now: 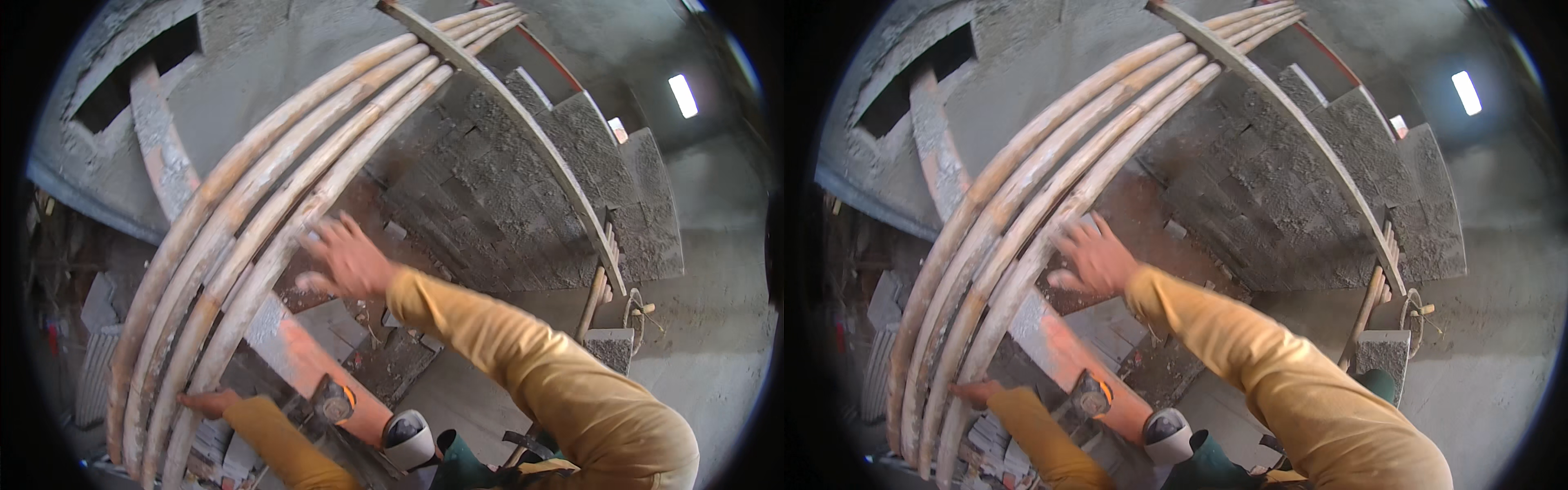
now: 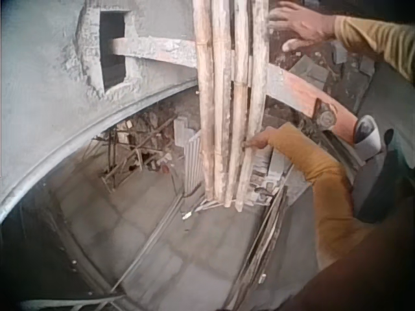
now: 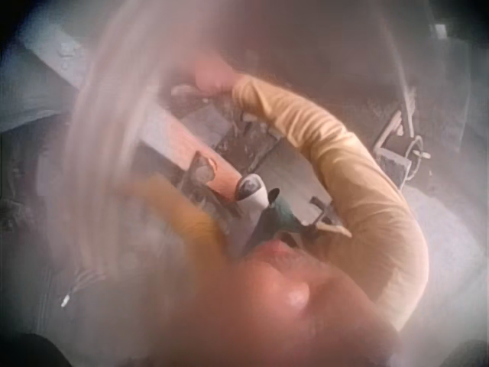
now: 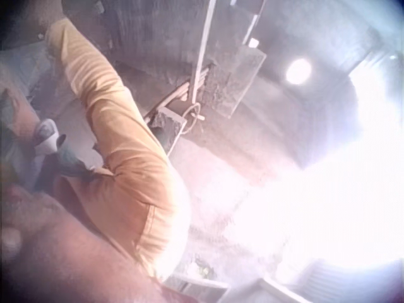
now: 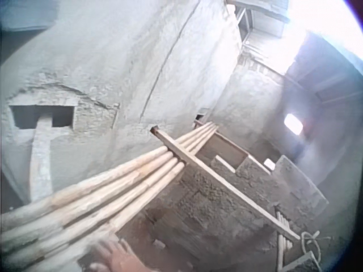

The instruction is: The person picks up concrete blocks and places them on a curved bamboo scaffold while applying mortar with a trowel. The person repeatedly scoops mortar from a bucket and spreads it on the blocks before positioning them along the scaffold.

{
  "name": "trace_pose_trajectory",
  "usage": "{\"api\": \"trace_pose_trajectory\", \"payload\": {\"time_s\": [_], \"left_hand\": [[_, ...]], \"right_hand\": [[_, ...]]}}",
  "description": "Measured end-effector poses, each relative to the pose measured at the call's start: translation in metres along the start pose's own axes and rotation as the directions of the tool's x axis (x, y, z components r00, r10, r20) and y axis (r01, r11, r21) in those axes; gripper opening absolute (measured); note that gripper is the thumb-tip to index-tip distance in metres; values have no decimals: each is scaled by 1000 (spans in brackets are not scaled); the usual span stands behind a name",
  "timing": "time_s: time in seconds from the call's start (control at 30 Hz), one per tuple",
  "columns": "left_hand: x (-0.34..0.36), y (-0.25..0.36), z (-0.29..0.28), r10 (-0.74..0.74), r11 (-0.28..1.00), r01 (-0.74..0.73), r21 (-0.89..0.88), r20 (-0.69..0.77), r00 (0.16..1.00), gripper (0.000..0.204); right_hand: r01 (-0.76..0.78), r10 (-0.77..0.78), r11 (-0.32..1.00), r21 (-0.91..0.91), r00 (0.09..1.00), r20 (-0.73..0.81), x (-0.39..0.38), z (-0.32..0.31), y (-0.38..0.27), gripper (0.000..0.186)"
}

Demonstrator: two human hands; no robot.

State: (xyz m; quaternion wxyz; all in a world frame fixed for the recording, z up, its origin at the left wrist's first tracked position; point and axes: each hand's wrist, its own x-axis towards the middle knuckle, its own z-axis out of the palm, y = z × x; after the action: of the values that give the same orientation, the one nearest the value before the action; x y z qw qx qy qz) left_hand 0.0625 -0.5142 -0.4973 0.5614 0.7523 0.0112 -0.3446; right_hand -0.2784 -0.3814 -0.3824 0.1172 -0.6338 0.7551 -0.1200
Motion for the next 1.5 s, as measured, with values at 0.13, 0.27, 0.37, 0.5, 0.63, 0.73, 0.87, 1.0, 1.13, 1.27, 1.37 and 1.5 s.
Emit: {"api": "trace_pose_trajectory", "payload": {"time_s": [0.13, 0.27, 0.37, 0.5, 0.63, 0.73, 0.87, 1.0, 1.13, 1.27, 1.37, 1.5], "left_hand": [[-2, -1, -12, -6, 1000, 6, -20, 3, 1000, 96], [-2, -2, -9, 57, 998, -57, -31, 0, 998, 98], [-5, -1, -6, 76, 997, -76, 33, 2, 997, 100], [-18, 3, -9, 108, 992, -111, 65, 48, 993, 99], [-33, 8, -14, 155, 982, -165, 88, 115, 981, 99], [-32, 11, -15, 111, 982, -124, 142, 95, 989, 97], [-11, 16, -17, 23, 943, -71, 326, 146, 989, 91], [11, 24, -33, -119, 900, -88, 427, 435, 893, 91], [18, 21, -62, -111, 821, -244, 516, 564, 818, 95], [10, 5, -81, 246, 595, -452, 664, 385, 890, 93], [14, 1, -92, 687, -219, -656, 722, 592, 421, 92], [21, 22, -73, 631, -414, -692, 592, 734, 250, 98]], "right_hand": [[-262, 252, 950, 171, 965, 77, -135, 30, 9, 77], [-600, 529, 795, 87, 757, 383, -244, 45, 7, 77], [-687, 587, 723, 70, 664, 463, -305, 52, 4, 76], [-728, 601, 684, 41, 595, 534, -358, 48, 9, 75], [-763, 622, 646, 32, 550, 557, -393, 31, 28, 73], [-744, 627, 668, -16, 550, 552, -418, 10, 46, 72], [-674, 598, 731, -110, 554, 579, -448, -35, 71, 70], [-605, 617, 761, -235, 562, 551, -480, -93, 91, 66], [-692, 691, 697, -189, 577, 436, -513, -143, 98, 60], [-729, 734, 648, -220, 521, 436, -550, -175, 80, 61], [-766, 762, 598, -238, 450, 466, -575, -188, 69, 62], [-844, 840, 467, -263, 330, 430, -597, -197, 62, 63]]}}
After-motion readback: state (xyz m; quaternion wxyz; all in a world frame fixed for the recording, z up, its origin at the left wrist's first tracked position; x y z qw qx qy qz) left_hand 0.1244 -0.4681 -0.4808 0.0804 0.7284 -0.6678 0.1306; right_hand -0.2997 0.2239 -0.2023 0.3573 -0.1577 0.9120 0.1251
